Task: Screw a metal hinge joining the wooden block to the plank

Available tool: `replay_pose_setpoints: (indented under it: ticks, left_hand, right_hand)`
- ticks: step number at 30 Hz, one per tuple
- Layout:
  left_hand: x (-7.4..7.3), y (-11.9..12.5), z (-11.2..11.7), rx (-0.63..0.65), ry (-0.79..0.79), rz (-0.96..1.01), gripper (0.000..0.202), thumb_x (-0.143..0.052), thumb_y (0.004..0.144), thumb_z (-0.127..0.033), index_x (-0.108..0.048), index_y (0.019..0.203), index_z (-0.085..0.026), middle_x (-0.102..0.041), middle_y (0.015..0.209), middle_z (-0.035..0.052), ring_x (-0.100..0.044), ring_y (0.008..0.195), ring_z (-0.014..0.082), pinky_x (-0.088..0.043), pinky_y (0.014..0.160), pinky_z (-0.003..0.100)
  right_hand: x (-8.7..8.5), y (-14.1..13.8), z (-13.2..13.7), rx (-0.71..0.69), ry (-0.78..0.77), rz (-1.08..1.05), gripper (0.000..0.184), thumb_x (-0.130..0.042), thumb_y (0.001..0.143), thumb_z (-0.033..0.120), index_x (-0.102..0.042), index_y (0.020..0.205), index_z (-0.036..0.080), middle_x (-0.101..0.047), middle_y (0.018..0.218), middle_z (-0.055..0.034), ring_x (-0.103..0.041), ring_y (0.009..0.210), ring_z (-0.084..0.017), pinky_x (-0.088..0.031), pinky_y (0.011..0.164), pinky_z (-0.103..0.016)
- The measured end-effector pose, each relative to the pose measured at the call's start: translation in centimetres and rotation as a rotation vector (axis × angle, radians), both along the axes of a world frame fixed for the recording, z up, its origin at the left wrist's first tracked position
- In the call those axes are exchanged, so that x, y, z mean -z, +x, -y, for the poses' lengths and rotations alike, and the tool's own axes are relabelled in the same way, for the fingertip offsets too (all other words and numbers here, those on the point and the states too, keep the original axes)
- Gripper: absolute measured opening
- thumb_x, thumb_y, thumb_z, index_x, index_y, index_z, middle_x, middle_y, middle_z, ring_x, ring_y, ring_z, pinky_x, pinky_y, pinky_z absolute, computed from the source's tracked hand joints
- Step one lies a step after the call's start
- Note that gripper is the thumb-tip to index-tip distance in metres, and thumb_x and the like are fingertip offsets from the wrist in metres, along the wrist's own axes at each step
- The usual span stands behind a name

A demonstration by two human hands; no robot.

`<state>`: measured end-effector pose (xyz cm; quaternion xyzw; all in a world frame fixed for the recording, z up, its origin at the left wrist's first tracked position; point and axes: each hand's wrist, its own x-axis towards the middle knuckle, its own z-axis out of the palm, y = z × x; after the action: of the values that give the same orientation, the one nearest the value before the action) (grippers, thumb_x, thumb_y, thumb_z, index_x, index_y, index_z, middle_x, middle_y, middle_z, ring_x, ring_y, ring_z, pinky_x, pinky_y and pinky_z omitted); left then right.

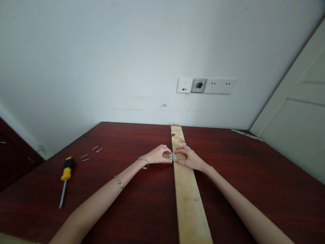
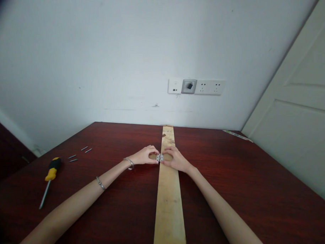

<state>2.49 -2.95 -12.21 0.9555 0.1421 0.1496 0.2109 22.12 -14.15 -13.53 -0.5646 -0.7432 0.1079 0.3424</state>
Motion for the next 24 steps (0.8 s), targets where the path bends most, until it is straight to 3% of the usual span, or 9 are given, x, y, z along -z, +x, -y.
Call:
replay_pose_setpoints:
  ticks: [24]
  left_hand:
    - [0.04,-0.08,0.0,0.006,-0.008,-0.007,0.04,-0.072,0.071,-0.041,-0.063,0.102,-0.017,-0.057,0.1,0.0055,-0.051,0.096,0.0203,-0.04,0.086,0.03]
  right_hand:
    - [-0.19,0.28,0.08,-0.002,-0.025,-0.017,0.034,-0.068,0.072,0.037,-0.066,0.101,0.02,-0.058,0.114,-0.0085,-0.055,0.108,-0.023,-0.04,0.1,-0.041]
